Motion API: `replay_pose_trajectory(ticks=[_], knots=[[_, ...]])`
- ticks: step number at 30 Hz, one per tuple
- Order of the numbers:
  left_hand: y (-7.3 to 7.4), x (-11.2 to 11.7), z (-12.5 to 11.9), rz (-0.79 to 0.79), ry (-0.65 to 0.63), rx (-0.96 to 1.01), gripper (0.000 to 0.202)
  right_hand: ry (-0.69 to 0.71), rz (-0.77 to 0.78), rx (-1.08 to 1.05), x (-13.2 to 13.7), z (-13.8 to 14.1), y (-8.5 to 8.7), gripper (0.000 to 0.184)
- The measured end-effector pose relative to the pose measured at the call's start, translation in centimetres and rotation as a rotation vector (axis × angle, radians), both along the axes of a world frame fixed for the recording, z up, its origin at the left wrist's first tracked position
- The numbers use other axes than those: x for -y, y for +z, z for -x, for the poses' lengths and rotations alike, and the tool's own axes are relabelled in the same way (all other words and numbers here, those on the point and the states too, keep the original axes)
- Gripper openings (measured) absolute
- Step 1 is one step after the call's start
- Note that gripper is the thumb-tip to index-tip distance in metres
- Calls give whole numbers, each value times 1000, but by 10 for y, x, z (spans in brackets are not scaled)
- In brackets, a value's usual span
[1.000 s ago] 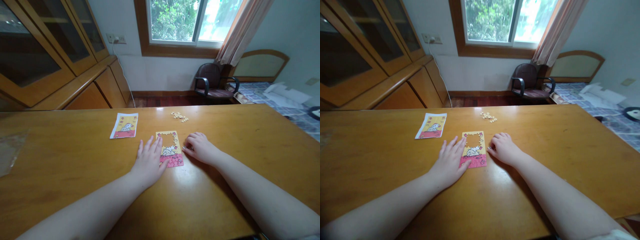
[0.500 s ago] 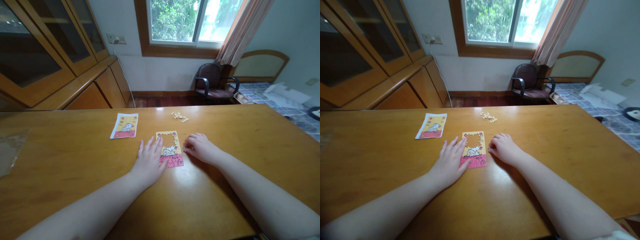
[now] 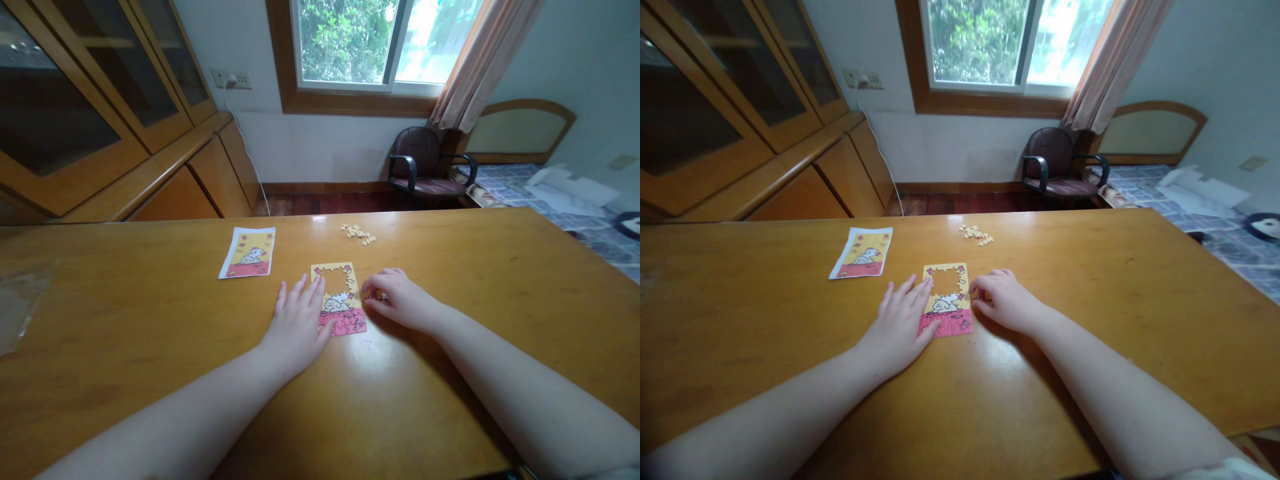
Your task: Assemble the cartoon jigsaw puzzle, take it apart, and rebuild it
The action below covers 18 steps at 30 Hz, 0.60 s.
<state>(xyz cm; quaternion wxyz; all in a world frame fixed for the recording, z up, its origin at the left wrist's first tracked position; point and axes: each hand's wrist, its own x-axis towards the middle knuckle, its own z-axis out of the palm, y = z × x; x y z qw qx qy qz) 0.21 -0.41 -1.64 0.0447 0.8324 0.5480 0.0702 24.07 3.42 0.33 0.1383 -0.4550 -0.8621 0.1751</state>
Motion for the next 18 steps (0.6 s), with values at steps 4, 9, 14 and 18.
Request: replay_pose_trajectory(ticks=[4,9,14,18], knots=[[3,1,-1,17,-28,39,56,32,-25,-125,4,8,-5,9],[6,2,0,-13,-96,138,35,14,-11,-122,8,17,-12,15],[9,1,2,-10,-168,201,24,90,-60,-70,5,8,-6,21],[10,1,1,-14,-170,202,22,181,-61,-39,2,2,-3,26]])
